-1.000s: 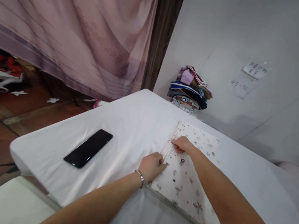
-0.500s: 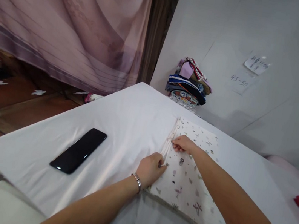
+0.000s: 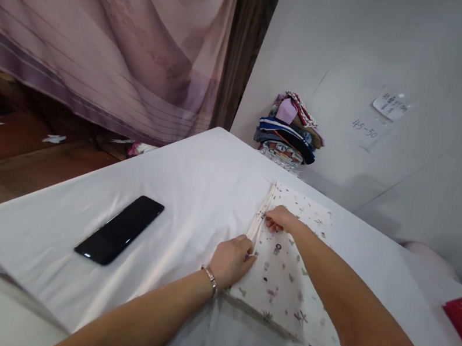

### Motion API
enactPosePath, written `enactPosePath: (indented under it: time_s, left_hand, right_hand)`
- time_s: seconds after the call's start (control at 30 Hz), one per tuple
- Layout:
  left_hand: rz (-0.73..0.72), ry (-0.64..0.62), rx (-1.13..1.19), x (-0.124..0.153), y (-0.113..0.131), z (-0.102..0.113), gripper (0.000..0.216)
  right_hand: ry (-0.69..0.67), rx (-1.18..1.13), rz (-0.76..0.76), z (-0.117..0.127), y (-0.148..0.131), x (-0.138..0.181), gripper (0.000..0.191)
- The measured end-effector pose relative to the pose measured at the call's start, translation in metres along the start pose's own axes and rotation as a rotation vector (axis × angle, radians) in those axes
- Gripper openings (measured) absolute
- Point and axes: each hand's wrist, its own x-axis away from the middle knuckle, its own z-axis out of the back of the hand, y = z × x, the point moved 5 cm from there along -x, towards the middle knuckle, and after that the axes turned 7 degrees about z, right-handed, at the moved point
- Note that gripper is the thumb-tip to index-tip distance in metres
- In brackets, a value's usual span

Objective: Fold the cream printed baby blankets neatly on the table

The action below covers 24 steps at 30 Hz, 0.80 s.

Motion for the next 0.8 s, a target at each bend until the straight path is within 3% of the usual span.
enactPosePath:
  time_s: [0.17,0.43,0.8]
  left_hand:
    - [-0.010,-0.025,-0.027,0.001,0.002,0.002,0.010]
    - [0.067,-0.009,-0.020,-0.001,-0.004,0.005,0.010]
    - [0.153,-0.067,-0.066,-0.002,-0.011,0.001,0.018]
  right_hand:
    - [-0.005,0.045,-0.012,0.003,-0.002,-0.001,0.010]
    - [-0.033,-0.028,0.103,0.011,-0.007,-0.007,0.016]
    - [0.016,0.114,-0.014,-0.002,-0.015,-0.004,0.009]
